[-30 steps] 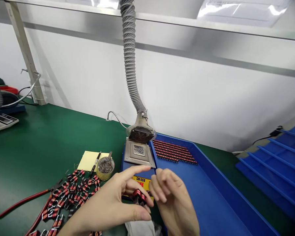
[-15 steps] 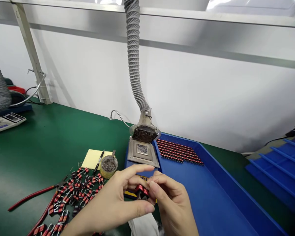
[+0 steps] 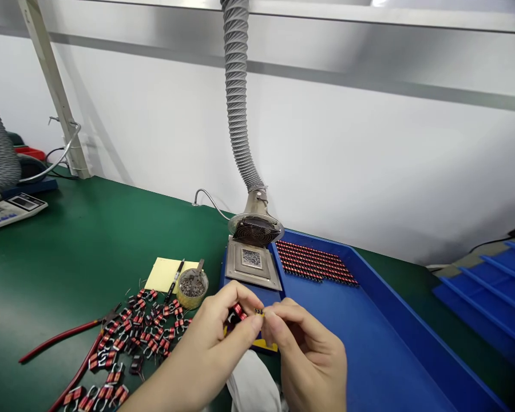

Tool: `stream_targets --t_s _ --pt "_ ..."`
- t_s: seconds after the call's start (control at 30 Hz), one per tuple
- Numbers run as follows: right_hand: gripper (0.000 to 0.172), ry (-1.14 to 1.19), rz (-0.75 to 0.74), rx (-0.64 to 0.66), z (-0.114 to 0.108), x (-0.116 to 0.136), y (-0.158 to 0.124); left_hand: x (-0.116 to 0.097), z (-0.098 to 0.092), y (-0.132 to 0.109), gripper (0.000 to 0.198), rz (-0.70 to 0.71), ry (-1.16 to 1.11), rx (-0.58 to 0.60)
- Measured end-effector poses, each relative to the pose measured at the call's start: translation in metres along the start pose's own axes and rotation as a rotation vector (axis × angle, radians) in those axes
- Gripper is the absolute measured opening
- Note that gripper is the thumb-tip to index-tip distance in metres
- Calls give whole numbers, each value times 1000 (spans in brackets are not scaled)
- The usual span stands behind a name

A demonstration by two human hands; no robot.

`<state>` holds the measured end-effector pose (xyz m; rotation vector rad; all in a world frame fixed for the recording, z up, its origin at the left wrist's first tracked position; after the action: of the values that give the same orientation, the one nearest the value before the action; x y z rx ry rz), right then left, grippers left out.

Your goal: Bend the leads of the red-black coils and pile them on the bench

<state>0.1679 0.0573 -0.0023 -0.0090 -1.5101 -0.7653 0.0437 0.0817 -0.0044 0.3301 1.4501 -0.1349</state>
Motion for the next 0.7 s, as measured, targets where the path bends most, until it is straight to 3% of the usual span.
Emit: stream_targets --t_s 0.2,0.47,0.6,0.7 --pt "10 -2 -62 -48 -3 2 -2 -7 -4 3 16 128 231 -42" --pt "11 105 -29 -64 0 -3 -2 -9 -4 1 17 135 145 -53" --pt "19 40 6 70 2 -2 -2 -10 -6 1 19 141 116 -81" --pt "14 -34 -114 217 5 11 -5 -12 -6 0 19 190 188 -83"
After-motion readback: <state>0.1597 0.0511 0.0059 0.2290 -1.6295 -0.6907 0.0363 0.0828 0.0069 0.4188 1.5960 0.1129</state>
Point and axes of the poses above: each hand's wrist, its own y-axis towards the middle knuckle, its own z-axis out of the palm, x = y × z, the point moved 7 cm from there along y, towards the middle knuckle, and after that the axes turned 12 degrees about -x, right-handed, at the moved point
